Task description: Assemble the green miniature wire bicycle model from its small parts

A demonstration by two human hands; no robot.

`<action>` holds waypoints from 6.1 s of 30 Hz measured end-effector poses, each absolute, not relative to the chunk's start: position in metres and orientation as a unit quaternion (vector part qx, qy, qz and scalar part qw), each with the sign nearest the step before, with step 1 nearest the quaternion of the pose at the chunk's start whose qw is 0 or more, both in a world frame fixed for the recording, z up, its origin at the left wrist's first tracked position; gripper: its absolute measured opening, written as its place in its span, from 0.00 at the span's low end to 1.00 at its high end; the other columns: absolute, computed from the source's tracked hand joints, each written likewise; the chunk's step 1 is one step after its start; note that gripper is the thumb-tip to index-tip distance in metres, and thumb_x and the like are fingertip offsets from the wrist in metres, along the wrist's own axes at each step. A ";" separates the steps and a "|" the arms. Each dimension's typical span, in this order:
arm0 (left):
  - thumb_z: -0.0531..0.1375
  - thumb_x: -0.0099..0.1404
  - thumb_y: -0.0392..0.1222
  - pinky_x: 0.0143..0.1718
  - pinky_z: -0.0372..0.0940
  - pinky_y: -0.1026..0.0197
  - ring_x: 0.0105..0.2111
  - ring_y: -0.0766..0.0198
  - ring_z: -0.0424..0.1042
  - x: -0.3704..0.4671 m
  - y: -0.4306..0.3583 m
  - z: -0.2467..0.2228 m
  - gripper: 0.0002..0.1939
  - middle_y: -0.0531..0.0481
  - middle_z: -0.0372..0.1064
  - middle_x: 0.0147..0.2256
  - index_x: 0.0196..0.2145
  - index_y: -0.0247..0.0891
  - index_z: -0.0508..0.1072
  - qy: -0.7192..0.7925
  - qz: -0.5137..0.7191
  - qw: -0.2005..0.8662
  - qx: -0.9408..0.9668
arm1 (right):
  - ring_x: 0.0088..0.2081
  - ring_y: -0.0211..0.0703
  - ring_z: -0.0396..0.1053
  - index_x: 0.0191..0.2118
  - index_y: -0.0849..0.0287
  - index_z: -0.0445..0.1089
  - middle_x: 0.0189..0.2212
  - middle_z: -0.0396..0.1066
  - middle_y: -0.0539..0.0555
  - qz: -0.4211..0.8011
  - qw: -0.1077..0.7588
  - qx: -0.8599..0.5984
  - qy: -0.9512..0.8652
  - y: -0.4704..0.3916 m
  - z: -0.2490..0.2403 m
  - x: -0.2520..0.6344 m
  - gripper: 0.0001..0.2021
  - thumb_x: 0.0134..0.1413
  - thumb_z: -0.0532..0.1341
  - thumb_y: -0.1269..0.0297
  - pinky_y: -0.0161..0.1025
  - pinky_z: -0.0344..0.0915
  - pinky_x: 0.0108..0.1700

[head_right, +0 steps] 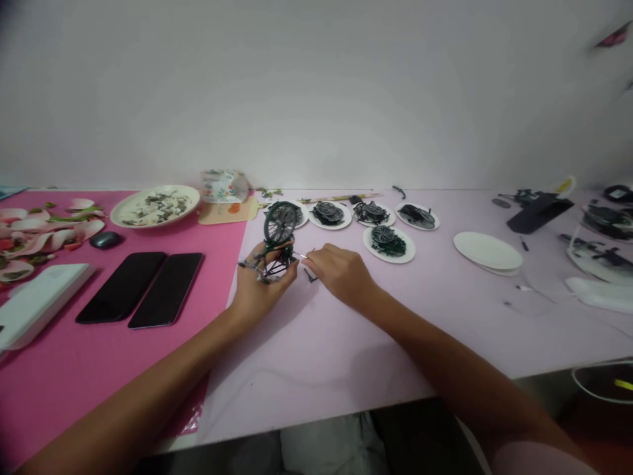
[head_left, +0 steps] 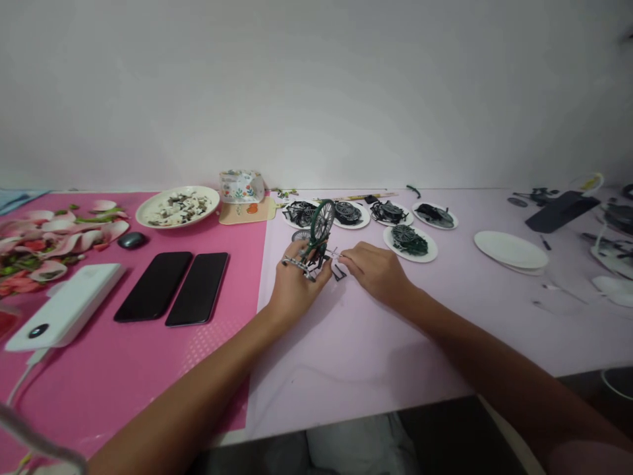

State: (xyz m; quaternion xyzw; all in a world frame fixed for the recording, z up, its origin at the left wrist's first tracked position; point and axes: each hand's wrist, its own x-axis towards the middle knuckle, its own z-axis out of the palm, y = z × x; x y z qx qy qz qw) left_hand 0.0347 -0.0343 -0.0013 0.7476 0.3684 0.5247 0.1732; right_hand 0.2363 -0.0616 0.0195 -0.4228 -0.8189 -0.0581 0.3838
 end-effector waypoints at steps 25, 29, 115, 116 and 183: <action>0.65 0.70 0.40 0.49 0.75 0.54 0.46 0.54 0.80 0.032 -0.031 -0.007 0.12 0.42 0.77 0.47 0.50 0.39 0.75 0.362 0.510 0.203 0.754 | 0.21 0.38 0.60 0.31 0.54 0.68 0.18 0.64 0.46 0.263 0.393 -0.500 -0.726 -0.071 0.022 0.225 0.26 0.76 0.50 0.43 0.38 0.57 0.29; 0.63 0.71 0.36 0.53 0.74 0.53 0.50 0.55 0.78 0.031 -0.028 -0.010 0.12 0.43 0.76 0.49 0.52 0.41 0.75 0.333 0.514 0.141 0.777 | 0.17 0.37 0.55 0.29 0.52 0.61 0.12 0.51 0.40 0.573 0.411 -0.447 -0.551 -0.075 0.022 0.214 0.28 0.71 0.53 0.35 0.37 0.57 0.27; 0.65 0.58 0.40 0.34 0.66 0.62 0.32 0.61 0.77 0.030 -0.025 0.027 0.13 0.47 0.81 0.35 0.41 0.37 0.83 0.332 0.470 0.676 0.461 | 0.20 0.29 0.48 0.33 0.58 0.74 0.18 0.51 0.38 0.585 0.437 -0.469 -0.497 -0.075 0.020 0.206 0.25 0.41 0.79 0.43 0.35 0.43 0.25; 0.64 0.59 0.40 0.35 0.67 0.62 0.34 0.60 0.77 0.030 -0.024 0.025 0.12 0.47 0.80 0.34 0.41 0.37 0.83 0.331 0.470 0.669 0.472 | 0.20 0.29 0.47 0.32 0.58 0.73 0.18 0.50 0.38 0.589 0.436 -0.468 -0.494 -0.075 0.019 0.206 0.25 0.41 0.80 0.44 0.35 0.43 0.25; 0.75 0.61 0.47 0.52 0.73 0.54 0.42 0.55 0.80 0.038 -0.032 0.009 0.15 0.43 0.82 0.40 0.42 0.36 0.85 0.361 0.512 0.489 0.607 | 0.30 0.47 0.70 0.30 0.54 0.81 0.30 0.80 0.57 0.188 0.508 -0.532 -0.651 -0.068 -0.007 0.218 0.10 0.53 0.72 0.54 0.43 0.67 0.34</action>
